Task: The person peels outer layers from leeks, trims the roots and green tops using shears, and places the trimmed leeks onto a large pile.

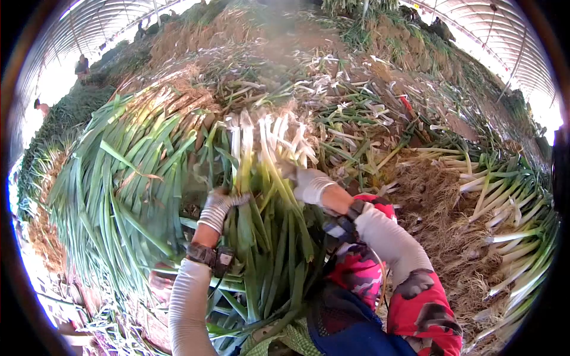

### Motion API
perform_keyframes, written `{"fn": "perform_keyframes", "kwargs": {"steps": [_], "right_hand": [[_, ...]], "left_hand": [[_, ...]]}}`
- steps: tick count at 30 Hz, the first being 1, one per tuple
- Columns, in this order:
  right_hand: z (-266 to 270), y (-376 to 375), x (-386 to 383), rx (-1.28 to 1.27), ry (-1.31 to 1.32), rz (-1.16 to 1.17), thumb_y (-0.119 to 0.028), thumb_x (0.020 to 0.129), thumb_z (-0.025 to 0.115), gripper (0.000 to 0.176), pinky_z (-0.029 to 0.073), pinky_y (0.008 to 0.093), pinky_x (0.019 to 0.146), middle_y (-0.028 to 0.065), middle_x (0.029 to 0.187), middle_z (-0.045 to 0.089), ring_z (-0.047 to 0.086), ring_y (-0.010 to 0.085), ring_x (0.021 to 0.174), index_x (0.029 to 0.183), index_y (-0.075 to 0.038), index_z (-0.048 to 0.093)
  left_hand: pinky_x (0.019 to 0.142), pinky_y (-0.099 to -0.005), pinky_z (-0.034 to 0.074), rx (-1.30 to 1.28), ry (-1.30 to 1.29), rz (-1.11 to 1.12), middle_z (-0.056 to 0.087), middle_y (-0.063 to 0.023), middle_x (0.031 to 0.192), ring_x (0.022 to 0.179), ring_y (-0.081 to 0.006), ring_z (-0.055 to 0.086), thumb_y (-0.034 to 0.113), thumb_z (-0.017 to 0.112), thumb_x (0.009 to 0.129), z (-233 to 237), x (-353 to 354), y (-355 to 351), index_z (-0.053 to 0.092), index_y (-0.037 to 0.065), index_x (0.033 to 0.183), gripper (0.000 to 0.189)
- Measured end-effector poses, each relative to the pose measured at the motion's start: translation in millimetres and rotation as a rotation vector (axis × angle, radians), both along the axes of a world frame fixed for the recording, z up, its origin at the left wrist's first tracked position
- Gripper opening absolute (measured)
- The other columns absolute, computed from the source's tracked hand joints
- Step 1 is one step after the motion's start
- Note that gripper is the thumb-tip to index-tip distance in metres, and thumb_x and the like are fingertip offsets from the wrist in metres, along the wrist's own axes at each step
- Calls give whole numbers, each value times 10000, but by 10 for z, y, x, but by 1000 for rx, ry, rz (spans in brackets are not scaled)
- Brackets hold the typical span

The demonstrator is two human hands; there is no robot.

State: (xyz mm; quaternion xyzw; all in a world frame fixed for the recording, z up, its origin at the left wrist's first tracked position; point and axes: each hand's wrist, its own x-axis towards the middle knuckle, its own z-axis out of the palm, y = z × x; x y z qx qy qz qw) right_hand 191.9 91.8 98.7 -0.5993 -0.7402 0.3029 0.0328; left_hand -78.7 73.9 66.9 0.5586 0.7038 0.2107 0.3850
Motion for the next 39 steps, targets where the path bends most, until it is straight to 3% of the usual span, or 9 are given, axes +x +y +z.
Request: {"fn": "perform_keyframes", "kwargs": {"steps": [2, 4, 5, 9, 12, 20, 28, 29, 39], "right_hand": [[550, -355, 172, -136, -26, -92, -119, 733, 530, 349, 508, 389, 664, 275, 786, 592, 614, 332, 723, 995, 107, 488], [-37, -239, 477, 77, -112, 33, -167, 735, 569, 390, 501, 407, 660, 268, 821, 598, 608, 360, 745, 1011, 91, 471], [-110, -281, 551, 168, -200, 94, -175, 740, 588, 410, 503, 413, 674, 269, 848, 600, 609, 376, 770, 1028, 88, 460], [247, -838, 549, 134, -93, -20, -191, 742, 617, 443, 494, 433, 750, 277, 855, 603, 603, 416, 823, 1037, 87, 437], [380, -1271, 596, 12, -80, 207, -210, 719, 616, 464, 491, 442, 708, 271, 798, 598, 604, 412, 787, 1021, 79, 413], [180, -1514, 571, 65, -81, 195, -246, 731, 613, 418, 465, 483, 643, 256, 691, 574, 580, 441, 701, 935, 45, 394], [102, -572, 49, 33, -230, -19, -194, 697, 600, 358, 504, 432, 752, 247, 908, 634, 626, 375, 884, 989, 14, 607], [104, -488, 61, 116, -133, 49, -174, 703, 575, 452, 507, 441, 718, 282, 853, 620, 627, 385, 841, 1059, 93, 498], [-240, 633, -284, 177, -202, -164, -218, 732, 560, 352, 510, 415, 763, 276, 923, 618, 624, 372, 893, 963, 41, 617]], "left_hand": [[731, -285, 507, 392, -236, 128, 644, -162, 960, 808, -204, 624, 302, 812, 620, 508, 218, -342, 511, -22, 1160, 699], [638, -304, 529, 398, -36, 150, 646, -164, 819, 661, -215, 630, 224, 757, 666, 670, 517, -458, 539, 25, 1112, 535], [663, -349, 532, 330, 258, 176, 625, -173, 888, 753, -225, 627, 192, 753, 665, 934, 858, -607, 513, 43, 1128, 543], [705, -421, 503, 179, 350, 241, 650, -179, 838, 764, -339, 630, 280, 701, 699, 105, 1326, -575, 499, 149, 1174, 532], [716, -418, 494, 285, 199, 311, 661, -160, 861, 781, -343, 634, 282, 721, 674, -15, 1446, -669, 491, 154, 1183, 573], [701, -395, 495, 393, 40, 378, 668, -144, 848, 753, -313, 642, 188, 720, 681, -269, 1336, -630, 511, 108, 1077, 455], [692, -454, 467, 466, 263, 273, 628, -147, 848, 808, -354, 599, 271, 718, 657, -259, 1492, -686, 553, 118, 964, 381], [708, -463, 457, 431, 263, 263, 609, -150, 863, 833, -357, 580, 242, 697, 665, -236, 1516, -698, 551, 110, 970, 363], [743, -462, 447, 506, 250, 190, 548, -142, 945, 918, -360, 528, 177, 671, 673, -394, 1612, -702, 539, 100, 997, 359]]}}
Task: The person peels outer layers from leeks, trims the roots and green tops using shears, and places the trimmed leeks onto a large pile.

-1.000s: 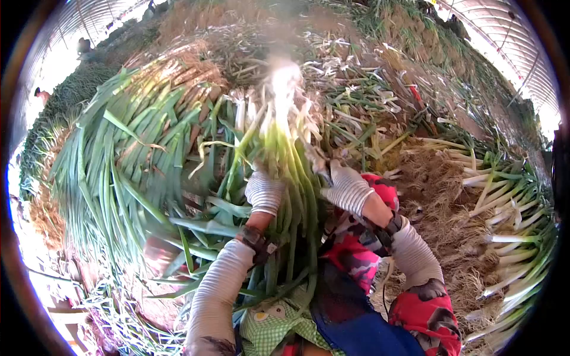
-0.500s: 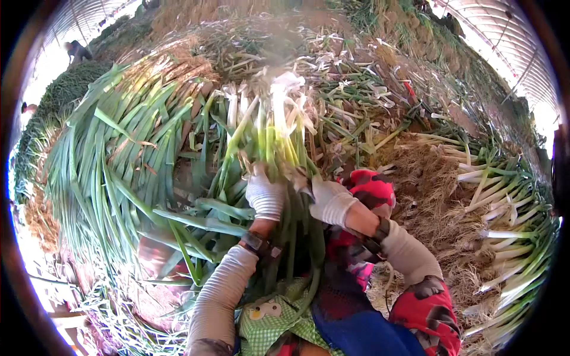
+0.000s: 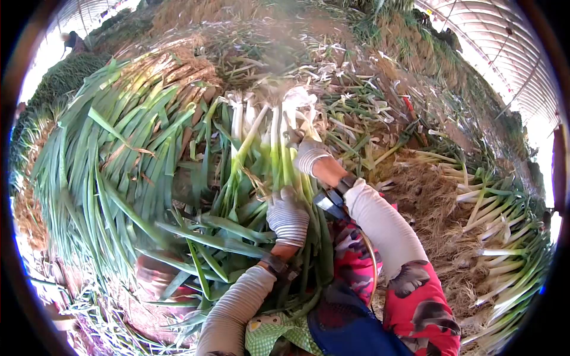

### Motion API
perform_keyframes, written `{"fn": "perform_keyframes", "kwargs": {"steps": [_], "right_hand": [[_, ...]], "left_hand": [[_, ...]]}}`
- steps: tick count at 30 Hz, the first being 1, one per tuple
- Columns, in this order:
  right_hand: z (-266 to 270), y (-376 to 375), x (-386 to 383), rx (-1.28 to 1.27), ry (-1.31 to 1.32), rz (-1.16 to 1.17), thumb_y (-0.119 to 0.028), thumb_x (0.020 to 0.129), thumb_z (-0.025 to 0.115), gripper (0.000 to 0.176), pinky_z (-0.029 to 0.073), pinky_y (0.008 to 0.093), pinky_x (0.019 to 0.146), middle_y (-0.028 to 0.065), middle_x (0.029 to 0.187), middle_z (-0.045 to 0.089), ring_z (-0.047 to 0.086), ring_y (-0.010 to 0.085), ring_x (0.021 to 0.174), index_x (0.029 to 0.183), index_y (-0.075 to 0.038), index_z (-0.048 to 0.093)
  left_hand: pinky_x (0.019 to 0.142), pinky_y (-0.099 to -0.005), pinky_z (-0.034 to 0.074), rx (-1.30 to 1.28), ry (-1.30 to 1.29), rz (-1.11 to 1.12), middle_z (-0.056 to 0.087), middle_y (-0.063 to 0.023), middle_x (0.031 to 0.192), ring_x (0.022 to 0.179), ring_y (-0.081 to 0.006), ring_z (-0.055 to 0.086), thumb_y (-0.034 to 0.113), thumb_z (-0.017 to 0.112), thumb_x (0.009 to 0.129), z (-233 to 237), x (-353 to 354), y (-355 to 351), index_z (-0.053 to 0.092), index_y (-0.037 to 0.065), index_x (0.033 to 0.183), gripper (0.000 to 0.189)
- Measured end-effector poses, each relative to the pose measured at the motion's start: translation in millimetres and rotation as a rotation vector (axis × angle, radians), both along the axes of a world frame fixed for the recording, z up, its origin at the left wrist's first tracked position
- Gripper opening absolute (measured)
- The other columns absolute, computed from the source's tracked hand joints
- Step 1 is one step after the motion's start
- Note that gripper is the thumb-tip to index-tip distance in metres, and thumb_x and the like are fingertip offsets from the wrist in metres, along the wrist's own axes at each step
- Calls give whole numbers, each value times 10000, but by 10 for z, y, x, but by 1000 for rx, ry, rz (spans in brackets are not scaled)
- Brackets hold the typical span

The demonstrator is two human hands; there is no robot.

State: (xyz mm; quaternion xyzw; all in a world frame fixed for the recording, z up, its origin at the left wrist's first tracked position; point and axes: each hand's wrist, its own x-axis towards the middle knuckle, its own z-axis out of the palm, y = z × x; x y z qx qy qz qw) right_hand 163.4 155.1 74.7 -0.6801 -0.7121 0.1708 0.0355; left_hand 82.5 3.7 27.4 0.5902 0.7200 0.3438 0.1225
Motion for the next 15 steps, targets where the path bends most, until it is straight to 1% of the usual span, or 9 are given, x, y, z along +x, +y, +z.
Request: {"fn": "perform_keyframes", "kwargs": {"steps": [2, 5, 6, 9, 10, 12, 13, 14, 15], "right_hand": [[-27, 108, -38, 1, -8, -15, -210, 727, 572, 350, 506, 411, 769, 271, 931, 620, 620, 378, 897, 964, 44, 616], [333, -181, -126, -38, 19, 50, -202, 722, 587, 364, 502, 410, 788, 271, 954, 618, 620, 376, 903, 967, 66, 602], [323, -221, -140, -152, 8, 25, -187, 715, 605, 410, 499, 404, 802, 269, 978, 613, 614, 375, 924, 1036, 66, 568], [393, -333, -60, -149, -85, -53, -168, 716, 612, 492, 502, 395, 803, 252, 1017, 610, 608, 369, 952, 1166, 6, 515], [500, -399, -21, -136, -44, -85, -155, 702, 613, 539, 506, 404, 781, 257, 1034, 604, 613, 366, 928, 1196, 14, 479], [714, -621, 16, -196, 54, 94, -154, 695, 613, 529, 501, 427, 760, 271, 1026, 599, 614, 374, 885, 1169, 40, 480], [566, -672, 81, -204, -19, 149, -133, 706, 597, 467, 504, 420, 740, 262, 968, 601, 613, 363, 837, 1121, 55, 497], [418, -724, 146, -209, -92, 206, -112, 717, 581, 406, 507, 414, 720, 253, 910, 603, 612, 351, 789, 1073, 71, 513], [270, -776, 212, -211, -162, 264, -91, 727, 564, 348, 510, 408, 700, 244, 853, 605, 612, 340, 741, 1025, 87, 530]], "left_hand": [[762, -455, 448, 3, 11, 17, 543, -133, 955, 934, -349, 523, 178, 667, 675, -38, 37, 22, 536, 103, 1003, 362], [774, -452, 445, 4, -27, -6, 542, -128, 956, 938, -347, 522, 167, 668, 669, -85, 26, 43, 533, 104, 1009, 372], [775, -449, 445, 13, -40, -16, 546, -129, 948, 933, -349, 525, 152, 668, 663, -62, -1, 40, 536, 106, 1004, 369], [776, -447, 444, -13, -106, -10, 554, -133, 948, 930, -354, 525, 144, 667, 665, -12, -48, 34, 546, 108, 998, 356], [782, -445, 443, -15, -123, -16, 570, -139, 951, 918, -355, 533, 141, 663, 669, 10, -69, 34, 561, 109, 987, 335], [769, -448, 447, 24, -160, -5, 582, -141, 929, 885, -356, 548, 157, 662, 682, 2, -114, 62, 574, 101, 965, 302], [762, -449, 449, 42, -178, 1, 589, -142, 918, 869, -356, 555, 165, 662, 688, -17, -131, 78, 581, 97, 953, 286], [716, -397, 482, 46, -155, 37, 623, -122, 885, 787, -296, 603, 154, 694, 689, -34, -148, 120, 600, 67, 932, 275], [702, -369, 488, 50, -306, 33, 631, -112, 880, 769, -265, 607, 140, 704, 685, -85, -198, 181, 605, 59, 935, 281]]}}
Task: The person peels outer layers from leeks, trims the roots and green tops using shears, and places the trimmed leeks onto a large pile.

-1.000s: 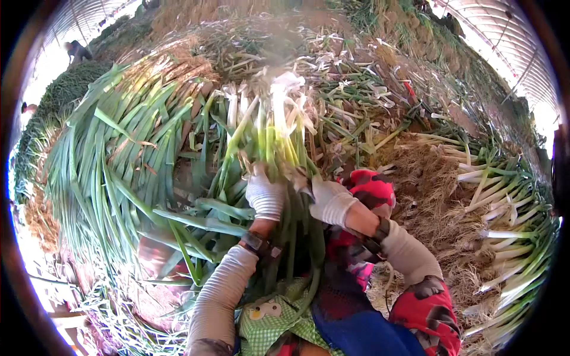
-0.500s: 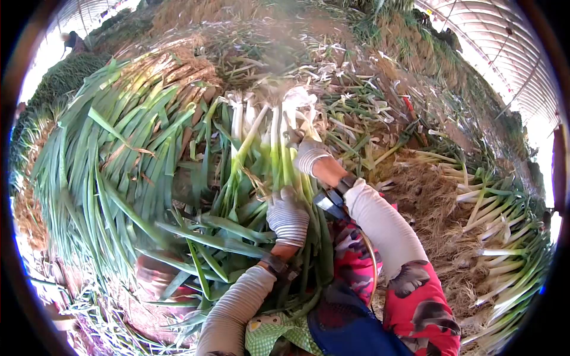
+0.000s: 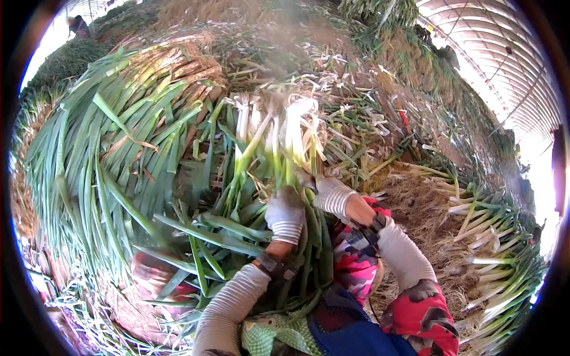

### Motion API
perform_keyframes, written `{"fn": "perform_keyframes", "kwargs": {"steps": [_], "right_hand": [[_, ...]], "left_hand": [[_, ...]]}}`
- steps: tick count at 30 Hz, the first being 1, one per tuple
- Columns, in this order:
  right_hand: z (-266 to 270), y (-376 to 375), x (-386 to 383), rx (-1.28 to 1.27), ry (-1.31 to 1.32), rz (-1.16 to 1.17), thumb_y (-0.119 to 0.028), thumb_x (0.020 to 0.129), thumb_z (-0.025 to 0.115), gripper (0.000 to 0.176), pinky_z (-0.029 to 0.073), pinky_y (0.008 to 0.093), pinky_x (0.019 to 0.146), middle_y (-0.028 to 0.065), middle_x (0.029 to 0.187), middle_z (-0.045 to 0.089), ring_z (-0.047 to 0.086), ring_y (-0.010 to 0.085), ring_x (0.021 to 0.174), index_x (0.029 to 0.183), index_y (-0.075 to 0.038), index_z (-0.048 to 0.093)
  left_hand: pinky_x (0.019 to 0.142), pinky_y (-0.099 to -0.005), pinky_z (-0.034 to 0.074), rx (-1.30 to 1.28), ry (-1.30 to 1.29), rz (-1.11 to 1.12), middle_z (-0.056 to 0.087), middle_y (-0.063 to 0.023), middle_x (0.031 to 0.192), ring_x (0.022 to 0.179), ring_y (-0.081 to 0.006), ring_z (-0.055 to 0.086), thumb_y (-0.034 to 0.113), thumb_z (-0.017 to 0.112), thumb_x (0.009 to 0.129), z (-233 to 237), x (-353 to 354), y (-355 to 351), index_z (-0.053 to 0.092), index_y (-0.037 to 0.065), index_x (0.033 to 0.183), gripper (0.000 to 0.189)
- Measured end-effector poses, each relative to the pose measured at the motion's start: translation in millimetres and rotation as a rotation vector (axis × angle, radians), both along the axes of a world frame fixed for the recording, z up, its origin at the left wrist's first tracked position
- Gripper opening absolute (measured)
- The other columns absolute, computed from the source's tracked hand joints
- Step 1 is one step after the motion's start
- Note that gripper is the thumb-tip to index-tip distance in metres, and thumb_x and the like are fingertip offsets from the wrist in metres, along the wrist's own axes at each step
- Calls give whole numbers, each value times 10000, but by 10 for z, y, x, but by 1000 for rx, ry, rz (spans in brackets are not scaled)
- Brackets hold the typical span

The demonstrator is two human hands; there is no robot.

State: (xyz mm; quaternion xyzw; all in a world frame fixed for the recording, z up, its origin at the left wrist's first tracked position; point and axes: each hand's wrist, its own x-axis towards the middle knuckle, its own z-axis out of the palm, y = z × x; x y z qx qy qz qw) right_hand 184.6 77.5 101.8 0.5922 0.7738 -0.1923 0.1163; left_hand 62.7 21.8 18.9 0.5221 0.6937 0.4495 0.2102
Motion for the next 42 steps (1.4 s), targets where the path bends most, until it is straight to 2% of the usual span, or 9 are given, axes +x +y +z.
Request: {"fn": "perform_keyframes", "kwargs": {"steps": [2, 4, 7, 11, 20, 23, 26, 29, 42], "right_hand": [[124, -124, 95, 155, 100, -96, -112, 730, 582, 565, 503, 391, 681, 243, 864, 578, 587, 312, 704, 1246, -14, 373], [23, -141, 176, 97, 187, -73, -102, 733, 580, 386, 508, 407, 702, 235, 824, 586, 599, 343, 747, 1071, 45, 465], [396, -356, -49, -148, 292, -58, -109, 739, 590, 378, 517, 415, 702, 233, 802, 594, 605, 354, 773, 1051, 74, 481], [38, -6, -90, 261, 212, -163, -123, 698, 632, 494, 505, 416, 681, 254, 790, 601, 604, 381, 707, 1108, 58, 424], [-208, 578, -296, 46, 519, 13, -195, 692, 647, 498, 498, 423, 658, 234, 809, 590, 601, 333, 715, 1080, 60, 466], [150, 334, -447, -224, 581, 204, -222, 676, 698, 529, 490, 385, 669, 226, 808, 586, 597, 311, 733, 1071, 43, 467], [57, 525, -360, -128, 537, -80, -224, 685, 705, 533, 477, 374, 705, 213, 821, 588, 593, 299, 766, 1081, 35, 459], [42, 445, -355, -245, 661, 167, -254, 670, 730, 599, 479, 364, 671, 213, 826, 594, 607, 293, 767, 1092, 53, 437], [6, 513, -746, -208, 609, 170, -157, 741, 631, 416, 527, 361, 637, 150, 772, 589, 616, 275, 669, 1067, 46, 470]], "left_hand": [[673, -315, 498, 5, -296, -13, 647, -92, 872, 732, -201, 616, 110, 726, 676, -103, -182, 98, 614, 43, 939, 294], [663, -262, 489, 56, -447, -27, 635, -63, 771, 684, -154, 593, 46, 716, 666, 158, -459, 106, 608, 5, 960, 315], [637, -333, 489, -51, -235, -63, 647, -126, 746, 653, -231, 616, 204, 704, 705, 218, -837, 114, 622, 44, 924, 284], [657, -295, 504, -2, 3, -192, 642, -93, 761, 680, -187, 624, 143, 681, 744, 146, -863, -235, 588, 40, 982, 275], [651, -414, 510, -384, 189, -453, 632, -154, 841, 784, -321, 618, 135, 660, 730, 531, -1090, 307, 566, 87, 1041, 328], [739, -394, 487, -390, 725, -141, 564, -205, 997, 901, -302, 568, 306, 687, 715, 431, -1953, 1118, 485, 21, 1140, 551], [815, -404, 449, -398, 1210, 291, 491, -159, 1128, 1026, -321, 494, 340, 710, 675, 131, -2778, 1538, 416, -31, 1231, 730], [860, -402, 420, -548, 1360, 255, 479, -155, 1151, 1064, -300, 475, 327, 707, 674, -18, -3046, 1737, 373, -22, 1284, 778], [910, -396, 445, -713, 944, 248, 524, -199, 1169, 1081, -342, 515, 328, 713, 657, 145, -3033, 1662, 437, 15, 1200, 685]]}}
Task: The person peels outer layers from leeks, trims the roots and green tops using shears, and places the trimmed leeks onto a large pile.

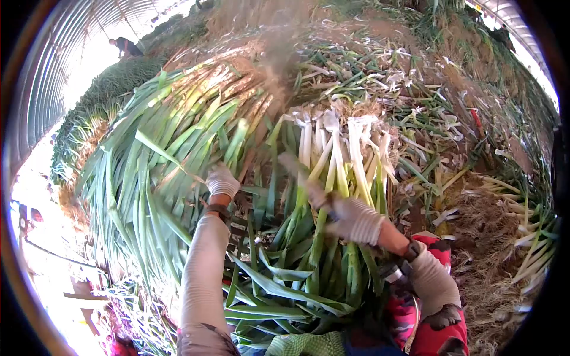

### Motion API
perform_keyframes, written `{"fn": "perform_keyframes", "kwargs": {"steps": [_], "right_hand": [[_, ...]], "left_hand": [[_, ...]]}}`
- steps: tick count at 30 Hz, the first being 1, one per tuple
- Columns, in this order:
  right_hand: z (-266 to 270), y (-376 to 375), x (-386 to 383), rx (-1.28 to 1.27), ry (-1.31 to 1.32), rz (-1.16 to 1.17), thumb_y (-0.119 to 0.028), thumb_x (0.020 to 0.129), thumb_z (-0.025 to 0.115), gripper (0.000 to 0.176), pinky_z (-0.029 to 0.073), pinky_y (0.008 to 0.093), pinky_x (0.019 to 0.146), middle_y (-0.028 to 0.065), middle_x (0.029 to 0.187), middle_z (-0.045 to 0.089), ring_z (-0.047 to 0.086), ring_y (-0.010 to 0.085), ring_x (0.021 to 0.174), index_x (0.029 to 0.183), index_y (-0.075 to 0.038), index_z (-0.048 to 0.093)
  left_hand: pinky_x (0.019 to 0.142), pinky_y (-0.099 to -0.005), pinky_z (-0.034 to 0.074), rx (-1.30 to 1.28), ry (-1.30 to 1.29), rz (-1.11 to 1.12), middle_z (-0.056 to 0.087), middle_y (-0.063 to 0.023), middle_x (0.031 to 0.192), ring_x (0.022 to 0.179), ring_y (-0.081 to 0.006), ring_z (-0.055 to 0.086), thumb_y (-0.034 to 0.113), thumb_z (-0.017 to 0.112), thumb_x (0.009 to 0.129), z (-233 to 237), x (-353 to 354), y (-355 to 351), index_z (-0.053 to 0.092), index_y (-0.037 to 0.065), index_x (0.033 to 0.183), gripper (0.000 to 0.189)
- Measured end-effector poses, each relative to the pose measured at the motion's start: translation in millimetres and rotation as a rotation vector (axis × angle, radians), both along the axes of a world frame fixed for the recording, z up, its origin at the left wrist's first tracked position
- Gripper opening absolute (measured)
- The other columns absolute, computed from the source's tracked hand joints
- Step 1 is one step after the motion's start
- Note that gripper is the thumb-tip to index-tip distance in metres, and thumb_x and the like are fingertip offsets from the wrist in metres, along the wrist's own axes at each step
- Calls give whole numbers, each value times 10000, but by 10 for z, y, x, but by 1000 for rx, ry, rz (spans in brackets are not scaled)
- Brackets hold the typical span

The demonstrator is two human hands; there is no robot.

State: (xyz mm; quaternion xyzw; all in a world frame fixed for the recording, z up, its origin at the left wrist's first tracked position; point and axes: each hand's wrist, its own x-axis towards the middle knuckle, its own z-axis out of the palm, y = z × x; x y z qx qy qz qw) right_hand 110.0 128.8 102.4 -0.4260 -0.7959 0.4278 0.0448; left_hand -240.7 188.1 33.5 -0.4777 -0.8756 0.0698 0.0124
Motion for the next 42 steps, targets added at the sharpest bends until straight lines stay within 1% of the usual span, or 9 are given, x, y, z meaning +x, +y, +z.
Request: {"fn": "perform_keyframes", "kwargs": {"steps": [2, 6, 10, 13, 21, 24, 28, 36, 42], "right_hand": [[104, -77, -257, -49, -95, 84, -121, 755, 594, 366, 531, 366, 634, 157, 761, 587, 618, 281, 650, 1050, 58, 472], [336, -136, -373, 156, -2, -37, -90, 735, 575, 354, 516, 385, 651, 190, 734, 582, 616, 303, 689, 1026, 83, 471], [388, -427, -401, 58, 63, 154, -249, 724, 684, 527, 509, 409, 677, 216, 779, 605, 616, 372, 764, 1054, 71, 426], [450, -471, -277, 39, -90, -43, -251, 710, 697, 484, 482, 432, 705, 224, 797, 586, 606, 361, 801, 991, 59, 453], [453, -1215, 591, 308, -108, -85, -205, 705, 666, 442, 468, 458, 657, 239, 750, 554, 587, 409, 751, 1011, 6, 429], [447, -1495, 913, 279, -132, -127, -233, 713, 668, 498, 474, 453, 612, 241, 718, 564, 596, 413, 717, 1040, 20, 390], [415, -1723, 1040, 186, -286, -92, -257, 711, 674, 527, 477, 460, 608, 250, 692, 572, 595, 424, 700, 1021, 43, 371], [245, -1324, 881, 216, -406, -130, -241, 689, 637, 458, 471, 477, 695, 278, 775, 579, 581, 445, 766, 942, 46, 386], [327, -719, 516, 179, -469, -176, -181, 675, 576, 382, 508, 419, 723, 267, 859, 622, 634, 352, 817, 966, 67, 575]], "left_hand": [[890, -392, 458, -12, -203, 120, 581, -203, 1114, 1021, -337, 570, 342, 711, 653, 78, -48, -35, 507, 37, 1159, 625], [848, -404, 472, 24, -347, -121, 633, -216, 990, 954, -345, 605, 330, 708, 618, 542, -29, -376, 575, 56, 1118, 586], [811, -371, 481, 256, -590, -221, 644, -208, 949, 900, -329, 621, 215, 707, 597, 903, 288, -1032, 553, 30, 1132, 587], [771, -294, 474, 454, -1245, -149, 630, -106, 933, 827, -184, 580, 5, 730, 568, 1061, 745, -1655, 505, -19, 1195, 666], [870, -276, 442, 704, -1588, -279, 480, -183, 1237, 1043, -220, 518, -98, 614, 638, 890, 1944, -2274, 269, -82, 1351, 793], [761, -279, 475, 679, -1913, -44, 575, -117, 1072, 876, -171, 563, -89, 558, 670, 697, 2237, -2022, 348, -40, 1326, 691], [796, -270, 472, 569, -1767, -254, 575, -129, 1095, 909, -184, 563, -78, 631, 660, 266, 2544, -2012, 273, -80, 1363, 789], [808, -259, 466, 535, -1884, -93, 567, -140, 1114, 902, -166, 566, -73, 607, 701, 120, 2613, -2062, 251, -99, 1359, 749], [828, -284, 449, 555, -1612, -207, 566, -167, 1099, 940, -201, 548, 50, 652, 697, -116, 2607, -2064, 302, -88, 1336, 741]]}}
